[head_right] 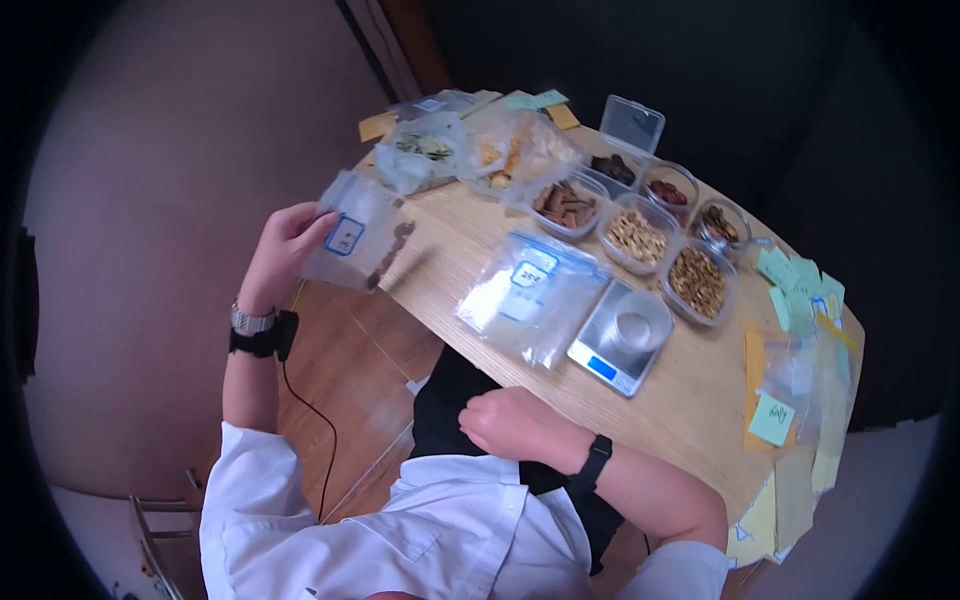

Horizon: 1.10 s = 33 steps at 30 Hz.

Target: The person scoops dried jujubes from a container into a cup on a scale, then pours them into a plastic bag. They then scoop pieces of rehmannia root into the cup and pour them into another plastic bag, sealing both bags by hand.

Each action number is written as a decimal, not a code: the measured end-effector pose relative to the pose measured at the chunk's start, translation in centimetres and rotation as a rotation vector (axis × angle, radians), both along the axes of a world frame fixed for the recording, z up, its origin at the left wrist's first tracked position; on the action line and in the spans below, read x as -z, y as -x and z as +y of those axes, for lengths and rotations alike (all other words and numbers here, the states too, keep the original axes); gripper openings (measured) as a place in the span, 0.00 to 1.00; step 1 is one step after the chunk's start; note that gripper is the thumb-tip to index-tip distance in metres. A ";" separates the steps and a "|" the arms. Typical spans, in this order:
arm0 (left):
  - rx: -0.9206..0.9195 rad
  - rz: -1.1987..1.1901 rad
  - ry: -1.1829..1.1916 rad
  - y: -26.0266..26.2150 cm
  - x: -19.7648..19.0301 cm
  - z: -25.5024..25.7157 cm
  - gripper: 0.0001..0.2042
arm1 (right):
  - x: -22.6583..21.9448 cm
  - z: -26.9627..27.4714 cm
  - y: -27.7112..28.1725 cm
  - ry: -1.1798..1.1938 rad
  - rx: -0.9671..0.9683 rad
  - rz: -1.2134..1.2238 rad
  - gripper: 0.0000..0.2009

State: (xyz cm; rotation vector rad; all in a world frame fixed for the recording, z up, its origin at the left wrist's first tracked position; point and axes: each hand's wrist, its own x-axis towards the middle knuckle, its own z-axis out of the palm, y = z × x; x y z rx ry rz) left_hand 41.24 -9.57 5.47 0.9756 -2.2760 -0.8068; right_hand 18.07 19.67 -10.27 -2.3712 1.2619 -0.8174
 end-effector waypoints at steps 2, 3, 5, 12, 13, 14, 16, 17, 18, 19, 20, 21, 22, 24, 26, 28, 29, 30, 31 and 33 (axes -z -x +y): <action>-0.028 -0.085 0.007 1.0 -0.9 -1.0 0.16 | 0.1 0.0 0.0 -0.006 -0.009 -0.012 0.08; -0.039 -0.127 0.007 1.8 -1.1 -1.3 0.16 | 0.1 0.0 0.0 -0.012 -0.007 -0.028 0.08; -0.019 -0.119 -0.017 2.5 -1.4 -2.3 0.16 | 0.2 -0.1 0.0 -0.013 -0.007 -0.046 0.07; -0.105 -0.148 -0.113 2.2 1.3 -9.0 0.16 | 0.3 -0.2 0.2 0.002 -0.017 -0.034 0.06; -0.128 -0.152 -0.125 1.8 2.0 -10.2 0.16 | 0.4 -0.2 0.2 0.006 -0.021 -0.032 0.06; -0.140 -0.194 -0.103 1.4 2.4 -11.5 0.15 | 0.3 -0.2 0.2 0.005 -0.016 -0.038 0.06; -0.170 -0.235 -0.069 0.6 3.6 -13.4 0.15 | 0.1 -0.2 0.1 0.004 -0.010 -0.047 0.06; -0.185 -0.254 -0.050 0.3 4.2 -14.2 0.15 | 0.2 -0.2 0.1 0.003 -0.010 -0.048 0.06; -0.204 -0.277 -0.046 -0.1 4.8 -15.0 0.16 | 0.1 -0.1 0.1 0.003 -0.009 -0.048 0.06; -0.223 -0.300 -0.043 -0.2 5.3 -15.7 0.16 | 0.1 -0.1 0.1 0.002 -0.007 -0.048 0.06; -0.241 -0.323 -0.039 -0.4 6.0 -16.3 0.17 | 0.1 -0.2 0.1 0.007 -0.014 -0.040 0.06; -0.265 -0.353 0.024 -0.5 6.7 -16.7 0.17 | 0.2 -0.2 0.1 0.013 -0.021 -0.032 0.06; -0.288 -0.384 0.088 -0.4 7.1 -16.5 0.17 | 0.2 -0.3 0.2 0.019 -0.027 -0.025 0.06; -0.350 -0.421 0.167 -0.4 7.8 -16.1 0.18 | -0.1 -0.2 0.1 0.014 -0.018 -0.028 0.08; -0.426 -0.442 0.196 0.1 8.1 -14.8 0.20 | -0.2 -0.2 0.1 0.009 -0.015 -0.036 0.08; -0.438 -0.412 0.385 0.1 8.9 -14.3 0.22 | -0.1 -0.2 0.1 0.008 -0.017 -0.045 0.09; -0.441 -0.396 0.479 0.1 9.3 -13.7 0.24 | 0.0 -0.1 0.1 0.011 -0.016 -0.051 0.08; -0.430 -0.389 0.492 0.2 9.7 -13.1 0.27 | 0.1 -0.2 0.2 0.015 -0.015 -0.058 0.08; -0.371 -0.374 0.552 0.6 10.2 -12.3 0.28 | 0.1 -0.2 0.2 0.019 -0.014 -0.064 0.07; -0.252 -0.341 0.668 1.1 11.1 -10.8 0.30 | 0.3 -0.2 0.2 0.016 -0.009 -0.071 0.07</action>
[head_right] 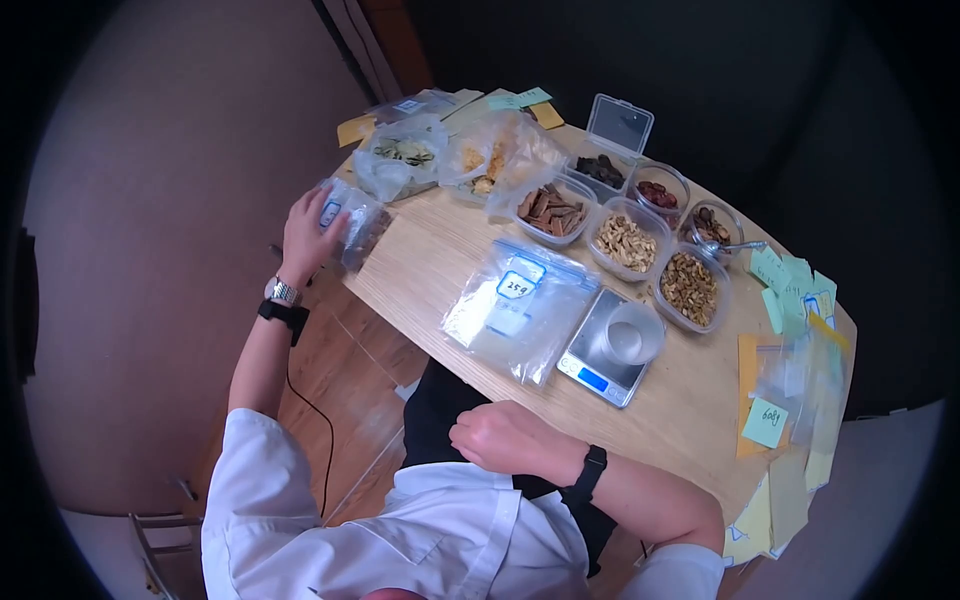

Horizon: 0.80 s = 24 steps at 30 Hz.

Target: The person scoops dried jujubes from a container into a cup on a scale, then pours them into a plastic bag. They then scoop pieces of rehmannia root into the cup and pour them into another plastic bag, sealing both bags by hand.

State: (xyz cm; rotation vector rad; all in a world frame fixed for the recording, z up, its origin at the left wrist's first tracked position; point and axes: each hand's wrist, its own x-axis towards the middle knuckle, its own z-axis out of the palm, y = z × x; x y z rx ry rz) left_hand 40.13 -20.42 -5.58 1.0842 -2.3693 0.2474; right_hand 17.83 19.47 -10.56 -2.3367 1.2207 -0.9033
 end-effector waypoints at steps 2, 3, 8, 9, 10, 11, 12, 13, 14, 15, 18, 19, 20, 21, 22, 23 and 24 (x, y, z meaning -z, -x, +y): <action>0.015 -0.091 -0.047 0.3 0.4 1.5 0.38 | 0.0 0.1 0.0 -0.011 -0.003 -0.005 0.07; -0.010 -0.124 -0.047 0.4 0.9 1.9 0.39 | 0.0 0.1 0.0 -0.020 -0.007 -0.006 0.08; -0.138 -0.164 -0.140 0.6 2.1 2.0 0.41 | 0.3 0.1 0.1 -0.027 -0.020 -0.001 0.07; -0.146 -0.155 -0.144 0.6 2.3 2.2 0.39 | 0.4 0.1 0.1 -0.031 -0.019 -0.010 0.08; -0.143 -0.166 -0.086 0.5 2.3 2.3 0.38 | 0.3 0.2 0.1 -0.039 -0.013 -0.019 0.08; -0.131 -0.176 -0.031 0.4 2.5 2.3 0.38 | 0.2 0.2 0.1 -0.035 -0.014 -0.023 0.08; -0.113 -0.184 0.018 0.6 2.8 2.4 0.37 | 0.1 0.1 0.1 -0.036 -0.009 -0.026 0.08; -0.073 -0.176 0.062 1.0 2.7 2.7 0.36 | 0.0 0.2 0.1 -0.043 -0.001 -0.028 0.08; -0.031 -0.163 0.104 1.5 2.4 3.2 0.34 | 0.6 0.2 0.1 -0.029 -0.003 -0.022 0.09; 0.052 -0.119 0.110 2.2 2.3 3.9 0.31 | 0.7 0.3 0.1 -0.025 0.003 -0.035 0.09; 0.294 0.042 -0.013 4.9 1.6 7.9 0.22 | 0.8 0.4 0.2 -0.029 0.011 -0.048 0.09; 0.364 0.113 -0.114 5.8 1.9 9.4 0.20 | 0.7 0.4 0.2 -0.028 0.005 -0.049 0.09; 0.429 0.184 -0.211 6.7 2.1 10.7 0.19 | 0.8 0.5 0.2 -0.026 0.005 -0.051 0.09; 0.453 0.163 -0.075 7.6 2.4 12.0 0.15 | 0.9 0.4 0.2 -0.022 0.003 -0.052 0.09; 0.452 0.241 -0.274 8.1 2.9 12.9 0.14 | 0.9 0.4 0.2 -0.018 -0.002 -0.052 0.09; 0.447 0.319 -0.474 8.4 3.5 13.7 0.14 | 0.8 0.3 0.1 -0.024 -0.004 -0.054 0.09; 0.440 0.397 -0.674 8.7 4.1 14.3 0.13 | 0.7 0.3 0.2 -0.030 -0.006 -0.054 0.09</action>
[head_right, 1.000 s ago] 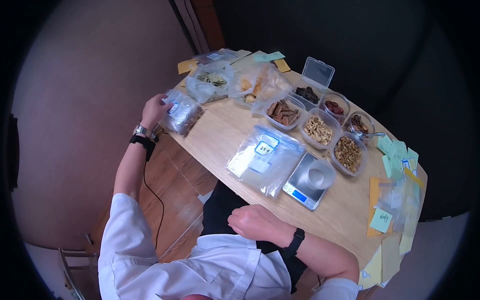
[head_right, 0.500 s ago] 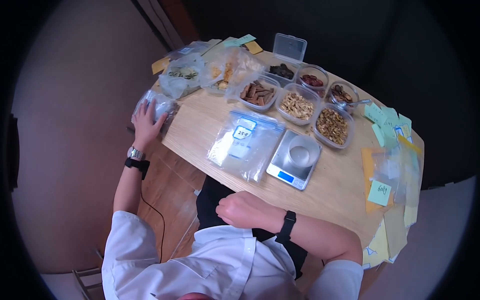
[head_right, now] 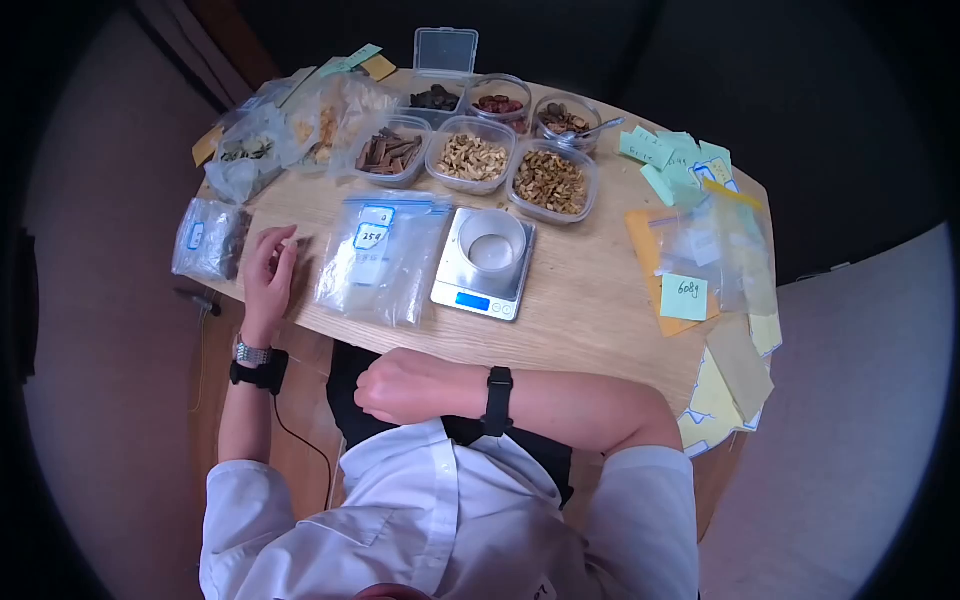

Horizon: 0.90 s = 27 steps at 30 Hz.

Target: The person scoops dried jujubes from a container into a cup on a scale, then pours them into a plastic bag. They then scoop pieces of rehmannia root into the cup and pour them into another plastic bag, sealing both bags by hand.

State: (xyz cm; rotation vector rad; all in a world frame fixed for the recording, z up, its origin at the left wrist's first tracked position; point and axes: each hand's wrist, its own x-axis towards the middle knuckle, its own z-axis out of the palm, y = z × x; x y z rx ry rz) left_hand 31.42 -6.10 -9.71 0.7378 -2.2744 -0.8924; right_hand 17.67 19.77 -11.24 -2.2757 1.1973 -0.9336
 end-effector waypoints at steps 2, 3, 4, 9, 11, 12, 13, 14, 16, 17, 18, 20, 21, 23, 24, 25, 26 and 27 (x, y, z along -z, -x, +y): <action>-0.003 0.092 -0.002 0.7 0.5 0.3 0.10 | -0.4 0.0 0.2 -0.035 -0.007 -0.004 0.09; -0.041 0.054 -0.067 0.4 0.2 0.3 0.10 | -0.7 0.0 0.2 -0.063 -0.012 -0.006 0.09; -0.079 0.016 -0.131 0.2 0.0 0.2 0.09 | -0.9 0.0 0.2 -0.092 -0.017 -0.008 0.10; -0.017 0.110 -0.027 0.2 1.3 -0.5 0.08 | -0.9 -0.2 -0.1 -0.116 0.008 -0.064 0.08; -0.005 0.112 0.049 0.4 1.1 -0.2 0.08 | -1.6 -0.1 -0.1 -0.127 0.041 -0.071 0.08; -0.004 0.115 0.061 0.4 1.0 -0.1 0.07 | -2.1 0.3 0.0 -0.128 0.069 -0.071 0.08; -0.004 0.115 0.071 0.4 0.7 0.1 0.07 | -2.9 0.9 0.0 -0.130 0.097 -0.075 0.08; -0.003 0.118 0.065 0.3 0.6 0.1 0.07 | -3.8 1.7 0.3 -0.131 0.128 -0.058 0.07; 0.000 0.120 0.047 0.2 0.6 0.2 0.07 | -5.7 3.9 1.4 -0.139 0.194 -0.026 0.06; -0.003 0.114 0.037 0.1 0.6 0.2 0.07 | -6.3 5.0 2.1 -0.118 0.284 -0.039 0.05; -0.005 0.109 0.027 0.1 0.4 0.2 0.07 | -6.9 6.2 2.9 -0.096 0.374 -0.050 0.05; -0.007 0.117 -0.001 0.0 0.5 0.3 0.08 | -6.6 8.9 5.2 -0.004 0.585 -0.046 0.04; -0.006 0.130 -0.014 0.0 0.5 0.3 0.08 | -5.7 10.3 5.9 0.001 0.794 -0.083 0.05; 0.002 0.144 -0.029 0.1 0.7 0.1 0.08 | -4.7 11.8 7.3 -0.041 1.054 -0.112 0.06; 0.003 0.141 -0.026 0.1 0.8 0.0 0.08 | -4.3 12.3 7.7 -0.057 1.187 -0.133 0.06; 0.005 0.137 -0.019 0.1 0.9 0.0 0.08 | -3.7 12.5 7.8 -0.064 1.175 -0.104 0.06; 0.004 0.131 -0.010 0.1 0.9 0.0 0.08 | -3.1 12.4 7.9 -0.069 1.161 -0.079 0.06; 0.002 0.124 -0.013 0.1 0.8 0.1 0.08 | -2.7 12.3 8.0 -0.075 1.143 -0.054 0.06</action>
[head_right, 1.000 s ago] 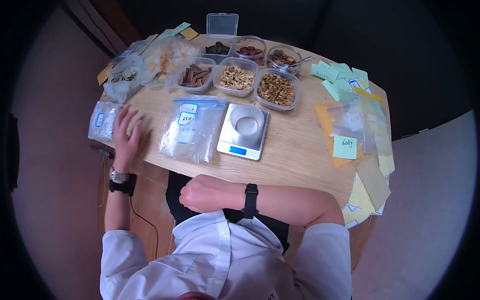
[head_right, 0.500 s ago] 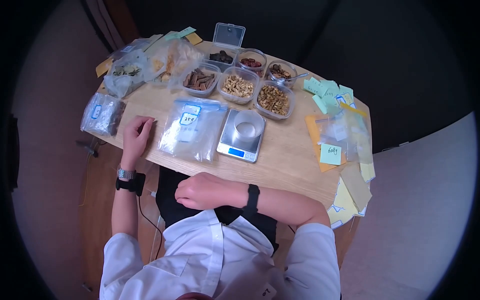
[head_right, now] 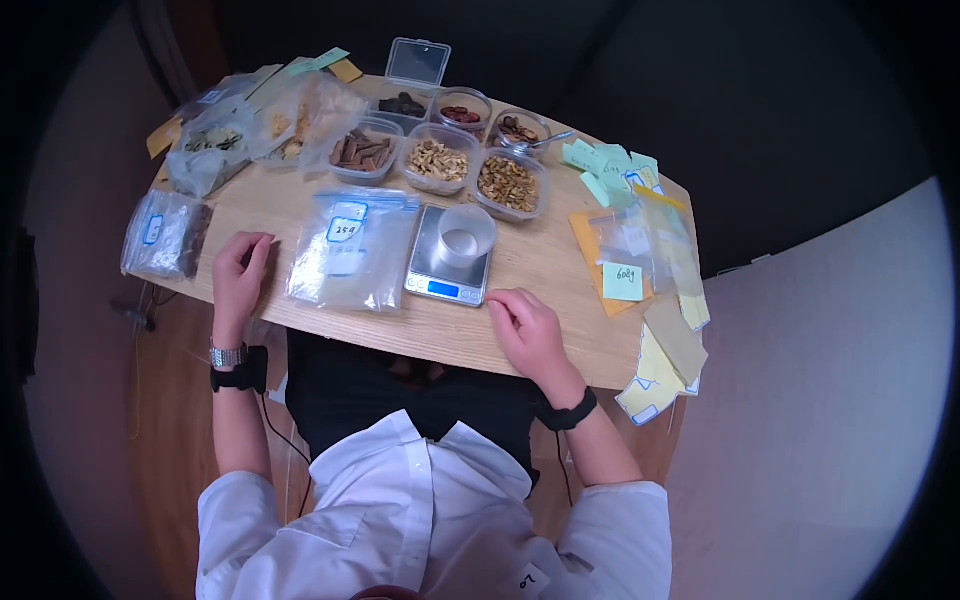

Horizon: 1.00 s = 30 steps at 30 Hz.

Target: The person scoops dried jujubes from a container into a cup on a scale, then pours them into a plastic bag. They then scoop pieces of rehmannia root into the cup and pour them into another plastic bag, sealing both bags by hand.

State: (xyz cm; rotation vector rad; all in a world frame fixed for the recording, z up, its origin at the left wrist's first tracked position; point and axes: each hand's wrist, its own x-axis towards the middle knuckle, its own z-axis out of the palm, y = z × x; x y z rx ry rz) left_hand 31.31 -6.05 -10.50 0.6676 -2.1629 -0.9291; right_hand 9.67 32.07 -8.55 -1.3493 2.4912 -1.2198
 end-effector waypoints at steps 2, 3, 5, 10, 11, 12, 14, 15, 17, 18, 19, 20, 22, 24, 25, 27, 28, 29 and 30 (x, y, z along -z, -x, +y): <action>0.010 0.005 0.011 0.0 0.1 0.0 0.08 | 0.4 -0.7 -0.2 0.057 -0.020 0.106 0.05; 0.012 0.008 0.016 -0.1 0.2 -0.1 0.08 | 0.5 -1.0 -0.3 0.084 -0.034 0.159 0.05; 0.012 0.008 0.024 0.0 0.0 0.1 0.08 | 0.6 -1.4 -0.3 0.092 -0.032 0.194 0.04; 0.007 0.007 0.021 -0.2 0.1 0.0 0.08 | 1.1 -1.6 -0.1 0.057 -0.043 0.274 0.04; 0.007 0.006 0.018 -0.2 0.0 0.0 0.08 | 1.1 -1.6 -0.2 0.062 -0.043 0.286 0.04; 0.008 0.006 0.016 -0.1 0.0 0.1 0.08 | 1.1 -1.6 -0.2 0.068 -0.042 0.297 0.04; 0.007 -0.007 0.018 -0.1 -0.2 0.1 0.08 | 1.1 -1.7 -0.3 0.076 -0.042 0.326 0.04; 0.004 -0.014 0.018 -0.1 -0.3 0.2 0.08 | 1.1 -1.7 -0.3 0.080 -0.044 0.339 0.04; 0.015 0.000 0.024 -0.1 -0.1 0.1 0.08 | 1.3 -1.6 -0.2 0.063 -0.041 0.350 0.05; 0.020 0.009 0.027 -0.1 -0.1 0.1 0.08 | 1.4 -1.6 -0.2 0.055 -0.041 0.358 0.05; 0.018 0.004 0.032 -0.1 -0.1 0.0 0.08 | 1.3 -1.6 -0.3 0.055 -0.044 0.348 0.05; 0.018 0.000 0.036 -0.1 -0.1 0.0 0.08 | 1.1 -1.5 -0.4 0.056 -0.047 0.341 0.05; 0.012 -0.003 0.027 0.0 -0.1 0.1 0.09 | 1.0 -1.3 -0.3 0.096 -0.032 0.324 0.05; 0.002 -0.004 0.003 0.0 -0.1 0.2 0.09 | 1.3 -1.0 -0.2 0.177 0.004 0.306 0.05; 0.003 -0.004 -0.004 0.0 -0.1 0.1 0.09 | 1.3 -0.8 -0.2 0.190 0.040 0.252 0.05; 0.002 -0.004 -0.011 0.0 0.3 -0.2 0.09 | 1.2 -0.7 -0.3 0.222 0.109 0.143 0.05; -0.002 -0.010 -0.011 -0.1 0.4 -0.3 0.09 | 1.0 -0.7 -0.3 0.222 0.097 0.144 0.04; -0.004 -0.015 -0.010 -0.1 0.5 -0.4 0.09 | 0.7 -0.8 -0.3 0.222 0.087 0.146 0.04; -0.006 -0.019 -0.008 -0.1 0.6 -0.5 0.09 | 0.6 -0.8 -0.3 0.224 0.078 0.150 0.03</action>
